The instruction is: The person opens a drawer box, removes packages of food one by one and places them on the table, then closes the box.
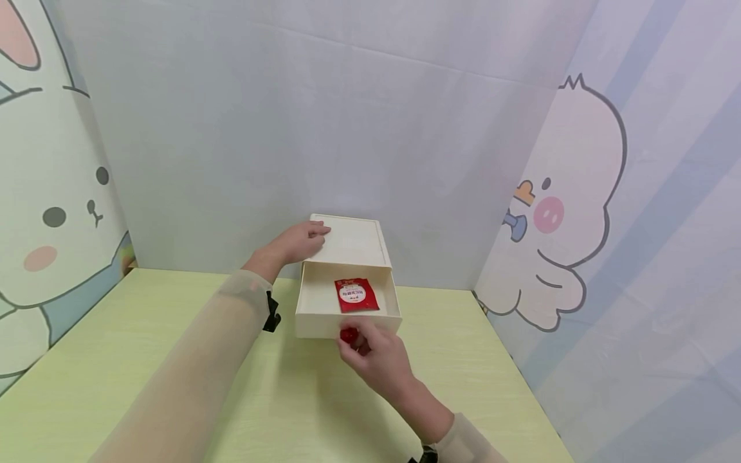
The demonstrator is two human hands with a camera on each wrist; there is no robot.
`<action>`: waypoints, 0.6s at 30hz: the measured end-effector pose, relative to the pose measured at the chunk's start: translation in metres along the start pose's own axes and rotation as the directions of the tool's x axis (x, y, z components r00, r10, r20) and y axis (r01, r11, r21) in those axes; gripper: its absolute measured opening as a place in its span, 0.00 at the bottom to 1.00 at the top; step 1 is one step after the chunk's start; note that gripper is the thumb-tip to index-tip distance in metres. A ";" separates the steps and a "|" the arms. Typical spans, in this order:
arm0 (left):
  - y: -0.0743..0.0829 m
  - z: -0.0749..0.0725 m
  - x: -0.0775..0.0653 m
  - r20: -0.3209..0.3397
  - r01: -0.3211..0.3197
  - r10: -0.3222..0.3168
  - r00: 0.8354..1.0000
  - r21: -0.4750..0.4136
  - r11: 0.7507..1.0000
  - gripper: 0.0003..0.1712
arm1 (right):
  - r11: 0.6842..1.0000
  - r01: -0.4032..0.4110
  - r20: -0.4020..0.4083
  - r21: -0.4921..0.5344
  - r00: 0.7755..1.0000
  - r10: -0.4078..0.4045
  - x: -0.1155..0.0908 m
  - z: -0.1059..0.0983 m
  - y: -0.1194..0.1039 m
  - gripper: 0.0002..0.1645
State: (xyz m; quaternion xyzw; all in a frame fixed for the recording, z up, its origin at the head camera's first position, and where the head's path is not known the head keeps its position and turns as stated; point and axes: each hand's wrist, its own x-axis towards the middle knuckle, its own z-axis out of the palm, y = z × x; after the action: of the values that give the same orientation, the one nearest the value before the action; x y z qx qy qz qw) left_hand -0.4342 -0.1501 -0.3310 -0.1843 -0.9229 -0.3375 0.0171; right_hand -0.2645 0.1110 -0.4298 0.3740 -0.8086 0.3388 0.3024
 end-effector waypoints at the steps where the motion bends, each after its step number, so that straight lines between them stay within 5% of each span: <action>1: 0.000 0.000 0.000 -0.001 0.000 0.000 1.000 -0.001 1.000 0.36 | 1.000 0.000 0.001 0.004 1.000 0.000 -0.001 0.000 0.000 0.19; 18: 0.002 0.000 0.000 0.005 0.020 -0.020 1.000 0.010 1.000 0.36 | 0.999 0.037 0.002 0.014 0.999 -0.037 -0.010 0.000 -0.004 0.21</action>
State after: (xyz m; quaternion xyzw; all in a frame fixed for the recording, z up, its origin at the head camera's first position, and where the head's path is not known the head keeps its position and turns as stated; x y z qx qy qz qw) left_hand -0.4338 -0.1486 -0.3292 -0.1759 -0.9264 -0.3327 0.0125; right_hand -0.2558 0.1128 -0.4361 0.3916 -0.7995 0.3384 0.3049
